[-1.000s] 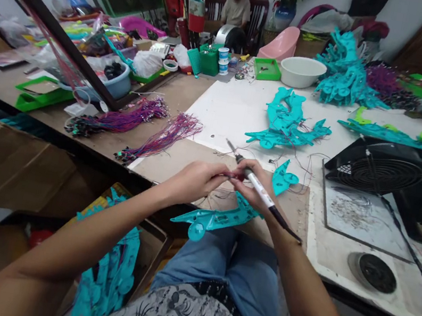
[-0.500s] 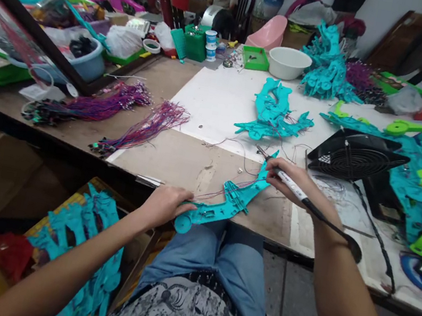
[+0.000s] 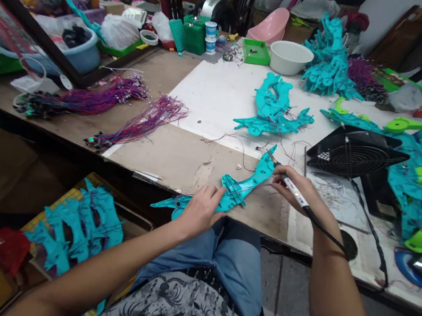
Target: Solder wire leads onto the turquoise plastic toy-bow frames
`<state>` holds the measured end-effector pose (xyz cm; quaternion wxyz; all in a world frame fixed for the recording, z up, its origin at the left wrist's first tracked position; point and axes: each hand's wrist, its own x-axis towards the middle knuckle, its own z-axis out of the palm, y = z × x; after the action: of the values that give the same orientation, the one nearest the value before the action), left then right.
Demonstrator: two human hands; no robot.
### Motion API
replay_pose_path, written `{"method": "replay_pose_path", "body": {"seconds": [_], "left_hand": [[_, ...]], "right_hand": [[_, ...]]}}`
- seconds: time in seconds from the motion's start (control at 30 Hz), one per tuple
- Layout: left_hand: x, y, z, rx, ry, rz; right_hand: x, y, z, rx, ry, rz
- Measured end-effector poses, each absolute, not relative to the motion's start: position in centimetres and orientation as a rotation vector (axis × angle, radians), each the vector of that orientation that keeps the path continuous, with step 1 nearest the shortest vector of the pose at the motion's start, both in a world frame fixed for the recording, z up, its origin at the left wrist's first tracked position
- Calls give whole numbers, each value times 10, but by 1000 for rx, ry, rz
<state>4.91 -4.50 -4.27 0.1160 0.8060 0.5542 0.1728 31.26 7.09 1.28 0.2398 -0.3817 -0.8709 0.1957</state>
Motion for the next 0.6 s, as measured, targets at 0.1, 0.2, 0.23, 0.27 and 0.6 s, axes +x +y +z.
{"method": "replay_pose_path", "body": {"seconds": [0.1, 0.2, 0.23, 0.27, 0.6], "left_hand": [[35, -48, -38, 2406, 1501, 576], [16, -58, -24, 2483, 1429, 598], [9, -65, -18, 2509, 1418, 598], [1, -73, -11, 2533, 1408, 595], [-64, -247, -5, 2275, 1920, 521]], "right_hand": [[320, 69, 20, -1077, -2375, 552], [310, 69, 29, -1041, -2390, 513], [303, 69, 31, -1001, -2397, 483], [294, 69, 33, -946, -2411, 444], [134, 47, -4, -202, -2604, 575]]}}
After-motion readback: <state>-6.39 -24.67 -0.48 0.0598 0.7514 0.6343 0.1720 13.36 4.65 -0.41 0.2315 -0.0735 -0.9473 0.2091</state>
